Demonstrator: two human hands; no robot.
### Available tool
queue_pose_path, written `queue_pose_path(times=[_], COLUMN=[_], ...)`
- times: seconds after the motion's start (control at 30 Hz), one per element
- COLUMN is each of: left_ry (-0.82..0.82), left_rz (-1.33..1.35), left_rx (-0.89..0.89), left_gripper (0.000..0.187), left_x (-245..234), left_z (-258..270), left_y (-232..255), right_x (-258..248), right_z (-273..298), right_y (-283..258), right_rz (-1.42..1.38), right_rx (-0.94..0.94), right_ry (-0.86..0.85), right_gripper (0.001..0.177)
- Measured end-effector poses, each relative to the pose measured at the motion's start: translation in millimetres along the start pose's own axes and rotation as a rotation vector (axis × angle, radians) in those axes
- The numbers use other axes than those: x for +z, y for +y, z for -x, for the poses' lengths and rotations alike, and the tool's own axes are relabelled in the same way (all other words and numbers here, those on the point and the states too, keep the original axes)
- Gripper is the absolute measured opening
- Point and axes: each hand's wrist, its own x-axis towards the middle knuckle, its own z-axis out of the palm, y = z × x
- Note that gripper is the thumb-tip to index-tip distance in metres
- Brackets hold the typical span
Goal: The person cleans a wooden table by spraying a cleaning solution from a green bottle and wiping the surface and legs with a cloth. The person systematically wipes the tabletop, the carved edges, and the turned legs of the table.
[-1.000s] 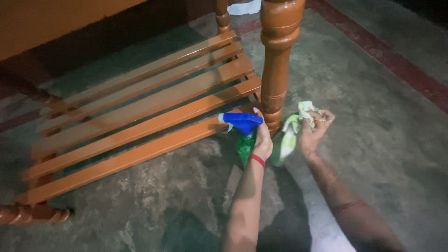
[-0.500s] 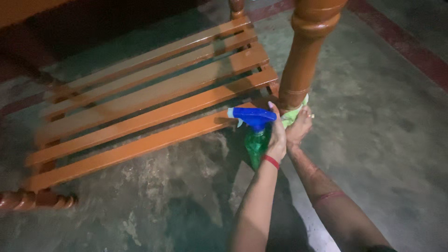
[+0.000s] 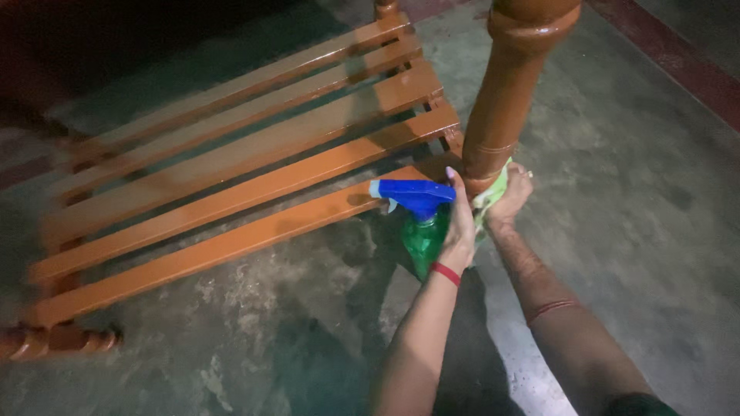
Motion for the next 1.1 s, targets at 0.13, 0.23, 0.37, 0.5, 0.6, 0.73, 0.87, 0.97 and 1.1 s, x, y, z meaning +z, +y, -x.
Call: queue_pose_path(times=[0.13,0.23,0.37,0.5,0.6,0.73,0.87,0.97,1.1], left_ry=[-0.003,0.028,-0.006,-0.037,0.039,0.093,0.139,0.120,0.184], left_rz=[-0.099,-0.146,-0.120,-0.072,-0.123,-0.212,-0.243,-0.206,-0.319], left_rx=[0.013,0.084,0.159,0.123,0.058,0.142,0.149,0.209,0.116], left_gripper=[0.095,0.092,0.086,0.081,0.078,0.078,0.079,0.081,0.085], left_x=[1.2,1.2,3.8,8.0,8.7,8.0,8.5,8.3,18.0], left_z=[-15.5,-27.1,-28.9,-15.6,-11.5,-17.3,-27.5,-27.3,-11.0], left_y=[-15.6,-30.7,-35.8,-26.6,-22.5,-30.6,-42.0,-48.8,-51.4], right_x=[12.9,7.8,-13.3,-7.2,3.0,23.0,24.1,19.6,-0.7], right_z=[-16.5,-17.7,6.0,31.4,49.4,67.2,68.9,60.1,51.1], right_y=[66.0,67.3,16.1,-29.1,0.1,44.5,36.4,19.9,-13.9], right_rz=[-0.289,-0.198,-0.911,-1.071,-0.852,-0.497,-0.114,0.030,0.072], right_rx=[0.643,0.705,1.017,1.085,0.742,0.824,0.942,1.015,0.779], right_ry=[0.037,-0.004,0.012,0.057,0.004,0.074,0.052,0.056,0.076], right_gripper=[0.037,0.036,0.036,0.042,0.038,0.048,0.054,0.053,0.044])
